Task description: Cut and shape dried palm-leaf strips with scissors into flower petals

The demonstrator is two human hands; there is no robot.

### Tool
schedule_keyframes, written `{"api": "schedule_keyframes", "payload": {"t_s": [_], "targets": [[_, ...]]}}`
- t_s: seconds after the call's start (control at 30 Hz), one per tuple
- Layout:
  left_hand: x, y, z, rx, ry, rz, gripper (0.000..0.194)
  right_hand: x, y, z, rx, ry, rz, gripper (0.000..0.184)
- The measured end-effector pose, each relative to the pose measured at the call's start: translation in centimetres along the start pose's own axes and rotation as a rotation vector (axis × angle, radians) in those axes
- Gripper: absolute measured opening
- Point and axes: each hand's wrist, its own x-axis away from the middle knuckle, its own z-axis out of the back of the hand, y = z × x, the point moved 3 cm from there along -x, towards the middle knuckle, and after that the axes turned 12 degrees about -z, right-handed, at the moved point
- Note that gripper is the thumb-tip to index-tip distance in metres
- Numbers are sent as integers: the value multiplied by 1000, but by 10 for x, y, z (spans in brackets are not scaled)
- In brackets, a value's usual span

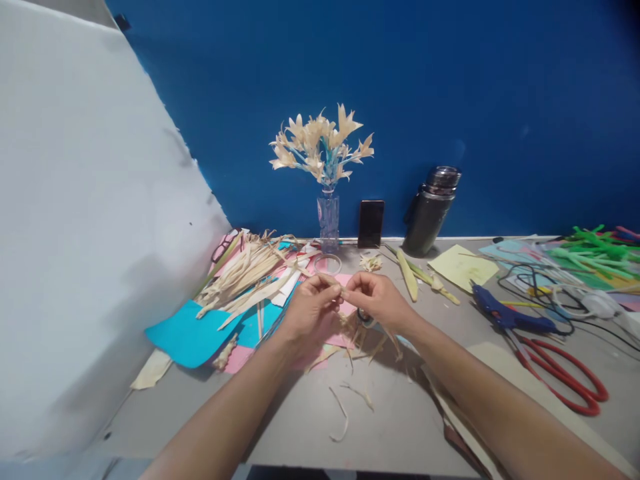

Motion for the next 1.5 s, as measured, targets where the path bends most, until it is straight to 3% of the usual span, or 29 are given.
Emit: {"api": "schedule_keyframes", "payload": {"t_s": [0.1,0.23,0.3,0.43,0.57,0.67,0.73,0.83,1.0,1.27,1.4,1.5], "targets": [[-4,3,4,-153,-25,-147,13,-2,4,-2,-155,-91,-78,40],[-6,9,5,-250,-47,-243,8,-5,17,-7,-373,-331,-382,48],[-5,14,4,-346,-47,-337,6,-4,21,-11,-449,-432,-470,45],[-2,19,-1,-437,-53,-478,5,-3,21,-13,-481,-445,-392,32],[-3,13,4,-260,24,-283,24,-3,15,-8,-335,-215,-205,39],[-3,7,2,18,-79,-45,34,-1,8,-2,-140,-7,-82,36],[-1,4,1,67,-96,36,26,0,4,-1,15,60,-19,32],[-1,0,3,3,-32,47,17,3,-1,-3,167,77,51,25],[-2,-6,4,-6,-16,104,18,5,-4,-2,198,72,51,19],[2,-8,2,205,-83,254,17,2,-5,6,104,-99,30,27],[-1,-8,4,66,-62,197,16,1,-6,9,213,-125,28,21],[-3,-9,5,0,-51,171,18,2,-5,8,263,-60,-19,16]]}}
